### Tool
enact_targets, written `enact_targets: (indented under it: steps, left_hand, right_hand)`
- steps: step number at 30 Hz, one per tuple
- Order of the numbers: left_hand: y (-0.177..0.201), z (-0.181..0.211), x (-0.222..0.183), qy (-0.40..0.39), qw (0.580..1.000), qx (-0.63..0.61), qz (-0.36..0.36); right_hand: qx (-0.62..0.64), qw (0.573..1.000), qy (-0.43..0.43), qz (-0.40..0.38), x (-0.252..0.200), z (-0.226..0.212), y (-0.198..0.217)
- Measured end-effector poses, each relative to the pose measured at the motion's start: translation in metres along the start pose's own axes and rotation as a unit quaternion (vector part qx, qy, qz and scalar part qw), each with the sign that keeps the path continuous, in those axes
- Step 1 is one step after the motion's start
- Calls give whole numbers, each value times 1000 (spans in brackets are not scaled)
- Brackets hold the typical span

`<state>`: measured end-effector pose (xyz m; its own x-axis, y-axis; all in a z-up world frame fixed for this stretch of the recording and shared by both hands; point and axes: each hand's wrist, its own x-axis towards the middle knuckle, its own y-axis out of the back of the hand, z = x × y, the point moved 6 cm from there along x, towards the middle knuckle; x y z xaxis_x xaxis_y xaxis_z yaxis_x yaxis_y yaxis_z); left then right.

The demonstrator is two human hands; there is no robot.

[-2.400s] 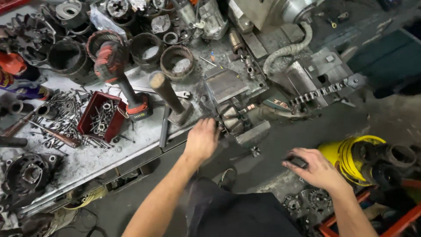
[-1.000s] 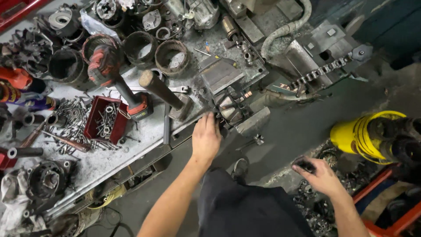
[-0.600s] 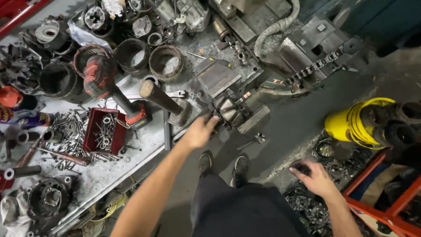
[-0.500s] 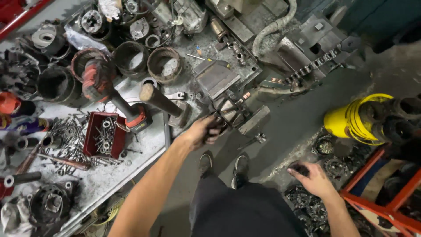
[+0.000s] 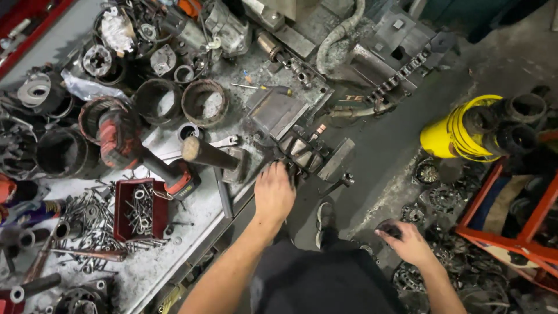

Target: The person clamps a dark metal component in a bench vise and works its surface with a hand file, repositioning the part repeatedly. They then move to a cluttered workbench, handle alternator-style components, and pick up a multimeter with test leads near the parts.

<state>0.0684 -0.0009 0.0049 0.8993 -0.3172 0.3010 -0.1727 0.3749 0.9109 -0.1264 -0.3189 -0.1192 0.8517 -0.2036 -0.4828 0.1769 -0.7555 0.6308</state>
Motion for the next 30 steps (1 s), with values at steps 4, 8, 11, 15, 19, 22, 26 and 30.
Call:
enact_targets:
  steps: [4,8,11,15,19,22,26,30]
  left_hand:
    - [-8,-30,6,176,943,-261,-109]
    - [-60,-44,-14,502,437,-710,-231]
    - [-81,-47,-16,456,284,-762,-362]
    - [-76,-30,-13,308,170,-836,-421]
    - [-76,-30,-13,290,159,-854,-402]
    - [-58,-24,-4,314,275,-834,-361]
    - [-51,-27,-4,328,351,-811,-333]
    - [-64,-28,-7,322,354,-805,-352]
  right_hand:
    - [26,999,24,8,-3,-9,-8]
    - [19,1000,-4,6,-6,-14,-14]
    - [13,999,-39,-6,-14,-21,-22]
    - [15,999,-17,24,-27,-37,-30]
    - [-82,986,109,97,-42,-149,-18]
    - [-204,903,300,231,-44,-259,7]
    - [-396,735,452,315,-54,-405,26]
    - [-462,681,501,268,-4,-407,4]
